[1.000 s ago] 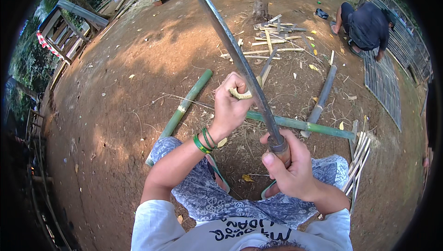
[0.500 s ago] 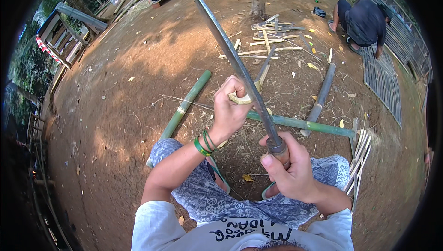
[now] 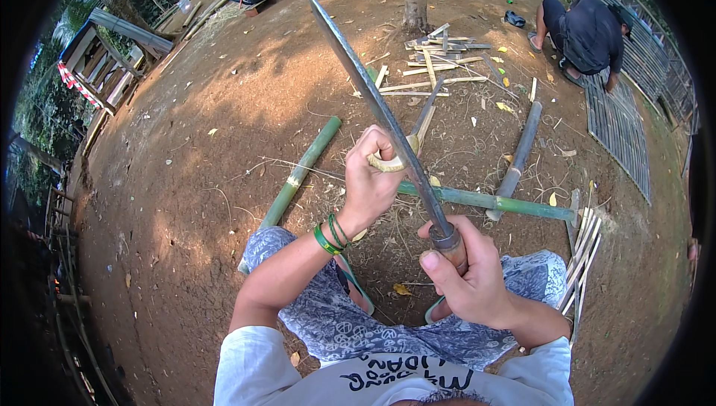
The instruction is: The person sits on the ground and uses a machete to split a large bamboo pole into smaller strips. They first cut the pole into sections, then split the sections lengthwise into thin slats, and finally shave the edges of the slats to smooth them.
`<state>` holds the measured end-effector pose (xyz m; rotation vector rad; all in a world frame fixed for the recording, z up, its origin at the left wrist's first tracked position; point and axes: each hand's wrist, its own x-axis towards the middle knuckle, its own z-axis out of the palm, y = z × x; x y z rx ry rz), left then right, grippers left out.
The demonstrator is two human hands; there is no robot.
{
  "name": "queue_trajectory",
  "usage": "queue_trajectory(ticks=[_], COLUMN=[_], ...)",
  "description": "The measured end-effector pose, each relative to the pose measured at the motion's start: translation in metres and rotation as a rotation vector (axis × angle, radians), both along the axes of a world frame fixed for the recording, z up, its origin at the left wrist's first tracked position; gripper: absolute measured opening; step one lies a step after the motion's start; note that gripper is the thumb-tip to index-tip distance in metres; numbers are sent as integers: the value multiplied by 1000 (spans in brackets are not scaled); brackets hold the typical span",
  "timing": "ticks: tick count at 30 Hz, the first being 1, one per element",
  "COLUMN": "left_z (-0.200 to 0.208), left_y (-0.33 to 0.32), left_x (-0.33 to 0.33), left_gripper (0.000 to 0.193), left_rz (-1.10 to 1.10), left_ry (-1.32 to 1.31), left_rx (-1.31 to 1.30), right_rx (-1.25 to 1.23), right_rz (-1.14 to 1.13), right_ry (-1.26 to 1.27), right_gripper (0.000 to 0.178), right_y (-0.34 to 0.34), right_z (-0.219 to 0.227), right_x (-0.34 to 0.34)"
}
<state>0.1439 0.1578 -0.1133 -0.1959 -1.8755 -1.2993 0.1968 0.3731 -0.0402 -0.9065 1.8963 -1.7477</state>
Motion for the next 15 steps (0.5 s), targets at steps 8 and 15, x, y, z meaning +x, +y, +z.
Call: queue_trajectory(ticks=[8, 15], left_z=[6, 23], left_y=[3, -14], left_x=[2, 21], left_gripper=[45, 59], left_rz=[24, -100], left_ry=[15, 133], left_rx=[-21, -196], right_rx=[31, 50], right_rz=[-4, -53], right_ry=[38, 16], right_gripper=[31, 29], right_y=[0, 2], right_z=[5, 11], right_x=[0, -8])
